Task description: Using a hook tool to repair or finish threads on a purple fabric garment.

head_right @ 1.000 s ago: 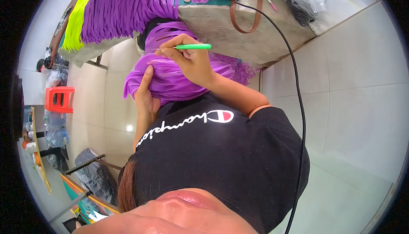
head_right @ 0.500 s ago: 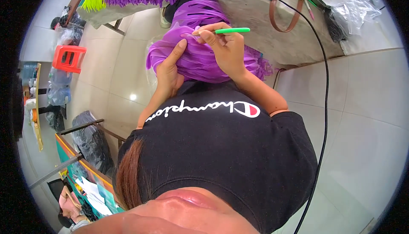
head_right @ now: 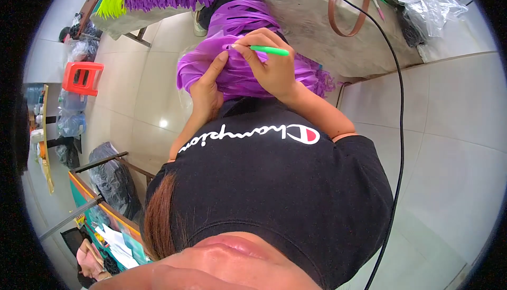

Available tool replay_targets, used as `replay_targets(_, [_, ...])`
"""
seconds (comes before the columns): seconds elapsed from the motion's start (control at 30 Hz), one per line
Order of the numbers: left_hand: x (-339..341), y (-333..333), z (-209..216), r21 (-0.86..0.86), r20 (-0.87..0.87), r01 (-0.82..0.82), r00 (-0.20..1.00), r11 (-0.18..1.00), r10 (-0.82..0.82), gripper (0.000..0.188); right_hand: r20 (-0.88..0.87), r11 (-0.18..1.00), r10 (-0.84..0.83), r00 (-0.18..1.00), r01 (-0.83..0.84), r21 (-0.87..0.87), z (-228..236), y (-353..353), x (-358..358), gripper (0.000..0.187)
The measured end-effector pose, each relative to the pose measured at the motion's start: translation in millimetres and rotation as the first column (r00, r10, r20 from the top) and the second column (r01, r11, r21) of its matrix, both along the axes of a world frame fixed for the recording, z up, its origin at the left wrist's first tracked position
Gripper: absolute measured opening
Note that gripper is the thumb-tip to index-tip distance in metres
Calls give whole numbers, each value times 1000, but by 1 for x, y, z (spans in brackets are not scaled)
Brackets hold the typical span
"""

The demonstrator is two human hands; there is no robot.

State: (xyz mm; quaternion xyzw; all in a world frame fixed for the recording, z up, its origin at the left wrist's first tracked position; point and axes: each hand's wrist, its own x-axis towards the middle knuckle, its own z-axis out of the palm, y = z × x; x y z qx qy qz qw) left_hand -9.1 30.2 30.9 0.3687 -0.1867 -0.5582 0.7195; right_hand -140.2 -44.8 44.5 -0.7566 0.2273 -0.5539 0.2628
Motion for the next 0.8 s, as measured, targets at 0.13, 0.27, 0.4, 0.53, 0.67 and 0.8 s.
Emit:
replay_targets(0.13, [-2,0,6,-4,28,23,999,1000,-23,33,32,986,-164,986,164,-8,-2,-22,0,1])
replay_targets(0.27, [1,2,13,50,-6,57,998,997,-57,38,328,627,432,840,-541,560,-3,-39,-20,18])
replay_targets(0.4, [-2,1,9,28,26,30,999,999,-31,40,359,804,252,899,-401,440,-2,-32,-9,22])
replay_targets(0.53, [-3,-1,8,-18,24,44,999,999,-43,39,279,684,389,878,-478,551,-7,-20,-5,19])
replay_targets(0.67, [1,-5,1,42,-102,34,994,999,-30,33,331,695,328,885,-463,550,-8,-20,-2,33])
replay_targets(0.8, [0,-9,-3,81,-156,8,988,997,5,27,248,727,402,881,-472,499,-7,-19,-3,31])
